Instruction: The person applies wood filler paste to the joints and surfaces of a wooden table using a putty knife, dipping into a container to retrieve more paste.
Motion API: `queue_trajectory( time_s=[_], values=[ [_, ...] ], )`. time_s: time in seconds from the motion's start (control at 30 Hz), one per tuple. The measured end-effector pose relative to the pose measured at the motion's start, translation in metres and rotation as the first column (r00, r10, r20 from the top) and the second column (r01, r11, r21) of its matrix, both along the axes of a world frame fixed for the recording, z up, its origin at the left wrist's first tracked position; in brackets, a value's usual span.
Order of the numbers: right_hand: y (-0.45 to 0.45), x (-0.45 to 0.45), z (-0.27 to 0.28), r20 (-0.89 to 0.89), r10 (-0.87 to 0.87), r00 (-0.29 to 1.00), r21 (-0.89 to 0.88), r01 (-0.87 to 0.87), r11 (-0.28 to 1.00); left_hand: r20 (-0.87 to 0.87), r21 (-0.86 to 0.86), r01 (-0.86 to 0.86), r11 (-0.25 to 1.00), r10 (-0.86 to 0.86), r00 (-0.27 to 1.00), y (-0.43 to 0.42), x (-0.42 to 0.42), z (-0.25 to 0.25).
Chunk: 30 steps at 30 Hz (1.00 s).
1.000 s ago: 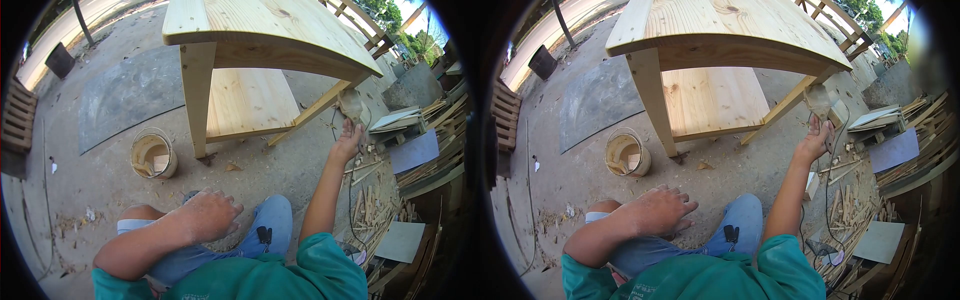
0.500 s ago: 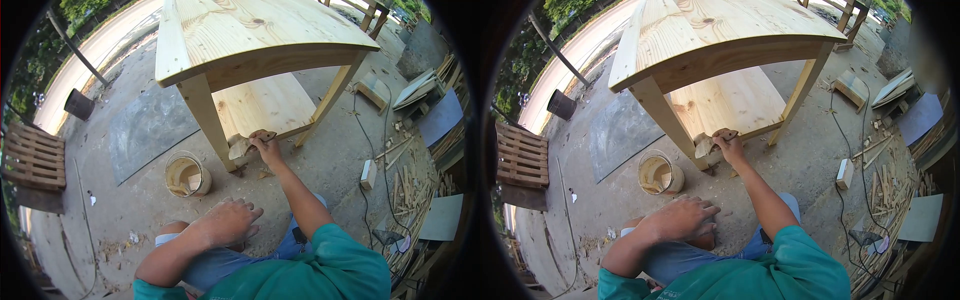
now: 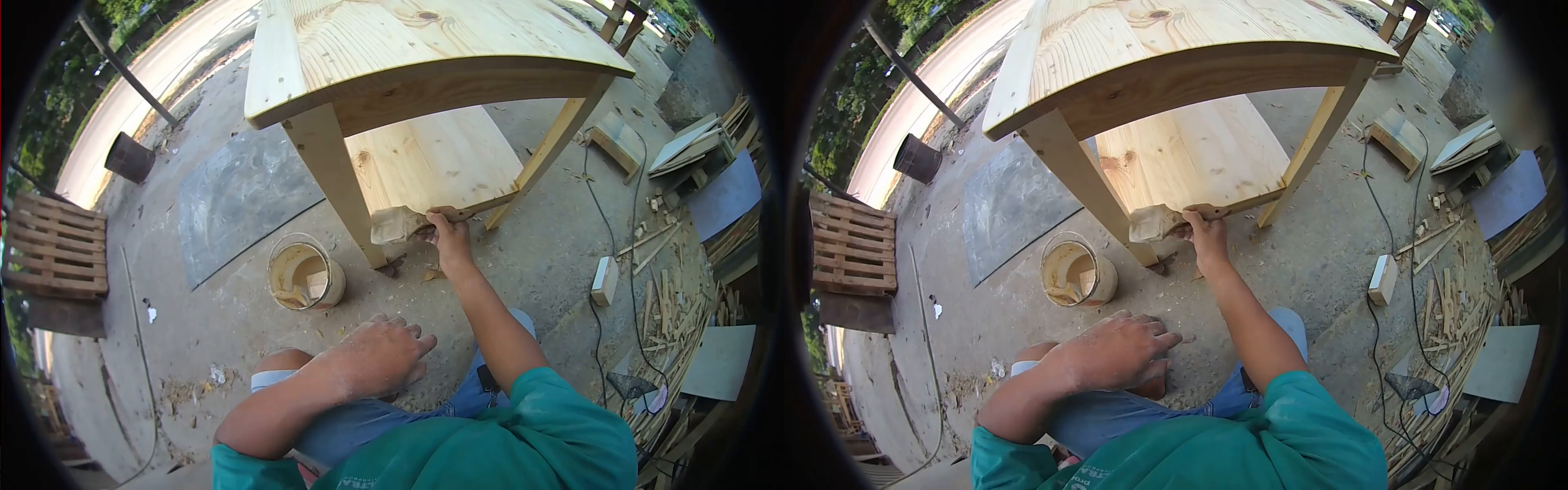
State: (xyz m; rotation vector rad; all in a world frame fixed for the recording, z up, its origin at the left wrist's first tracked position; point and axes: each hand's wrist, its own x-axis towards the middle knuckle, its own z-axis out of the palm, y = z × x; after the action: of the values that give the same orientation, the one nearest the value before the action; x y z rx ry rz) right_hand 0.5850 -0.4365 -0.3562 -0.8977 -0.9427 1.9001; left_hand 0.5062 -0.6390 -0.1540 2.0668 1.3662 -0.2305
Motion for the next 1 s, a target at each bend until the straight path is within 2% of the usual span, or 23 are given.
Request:
queue_trajectory(
  time_s=[0.07, 0.17, 0.2, 0.27, 0.3, 0.4, 0.47, 0.57, 0.63, 0.7, 0.8, 0.83, 1.0],
  values=[
    [-0.010, 0.024, -0.020, 0.103, -0.013, 0.995, 0.171, -0.005, 0.985, 0.017, 0.015, -0.014, 1.000, 0.014, 1.000, -0.003, -0.001, -0.004],
    [-0.032, 0.029, -0.014, 0.281, 0.202, 0.938, 0.450, -0.315, 0.836, 0.002, -0.004, -0.018, 1.000, 0.018, 1.000, 0.001, -0.001, -0.001],
    [-0.039, 0.024, -0.004, 0.482, 0.226, 0.847, 0.562, -0.497, 0.662, -0.001, -0.018, -0.019, 1.000, 0.019, 1.000, 0.004, 0.000, 0.000],
    [-0.033, 0.002, 0.017, 0.504, 0.160, 0.849, 0.818, -0.529, 0.225, 0.023, -0.008, -0.045, 0.999, 0.045, 0.999, 0.008, 0.000, -0.001],
    [-0.029, -0.009, 0.029, 0.495, 0.137, 0.858, 0.868, -0.496, -0.023, 0.037, -0.005, -0.057, 0.998, 0.057, 0.998, 0.008, 0.001, -0.004],
    [-0.015, -0.024, 0.121, 0.476, 0.075, 0.876, 0.874, -0.462, -0.152, 0.051, 0.043, -0.068, 0.997, 0.065, 0.997, 0.006, 0.001, -0.016],
    [-0.017, -0.022, 0.179, 0.371, 0.038, 0.928, 0.896, -0.347, -0.275, 0.044, 0.029, -0.060, 0.998, 0.058, 0.997, 0.006, 0.000, -0.014],
    [-0.023, -0.018, 0.230, 0.191, -0.065, 0.980, 0.903, -0.201, -0.379, 0.079, 0.055, -0.050, 0.997, 0.045, 0.996, 0.003, 0.000, -0.014],
    [-0.033, -0.014, 0.244, 0.081, -0.123, 0.989, 0.881, -0.129, -0.454, 0.095, 0.059, -0.051, 0.997, 0.045, 0.995, 0.001, 0.002, -0.013],
    [-0.039, -0.005, 0.237, -0.018, -0.175, 0.984, 0.818, -0.087, -0.568, 0.092, 0.031, -0.065, 0.997, 0.062, 0.994, -0.001, 0.004, -0.009],
    [-0.044, -0.006, 0.204, 0.030, -0.294, 0.955, 0.773, -0.209, -0.599, 0.103, 0.052, -0.033, 0.998, 0.028, 0.994, -0.005, 0.005, -0.004],
    [-0.044, -0.009, 0.182, 0.081, -0.347, 0.934, 0.763, -0.282, -0.581, 0.102, 0.068, -0.023, 0.997, 0.016, 0.995, -0.007, 0.006, -0.006],
    [-0.042, -0.015, 0.013, 0.360, -0.289, 0.887, 0.710, -0.462, -0.531, 0.107, 0.064, 0.021, 0.998, -0.028, 0.994, -0.009, 0.013, -0.014]
  ],
)
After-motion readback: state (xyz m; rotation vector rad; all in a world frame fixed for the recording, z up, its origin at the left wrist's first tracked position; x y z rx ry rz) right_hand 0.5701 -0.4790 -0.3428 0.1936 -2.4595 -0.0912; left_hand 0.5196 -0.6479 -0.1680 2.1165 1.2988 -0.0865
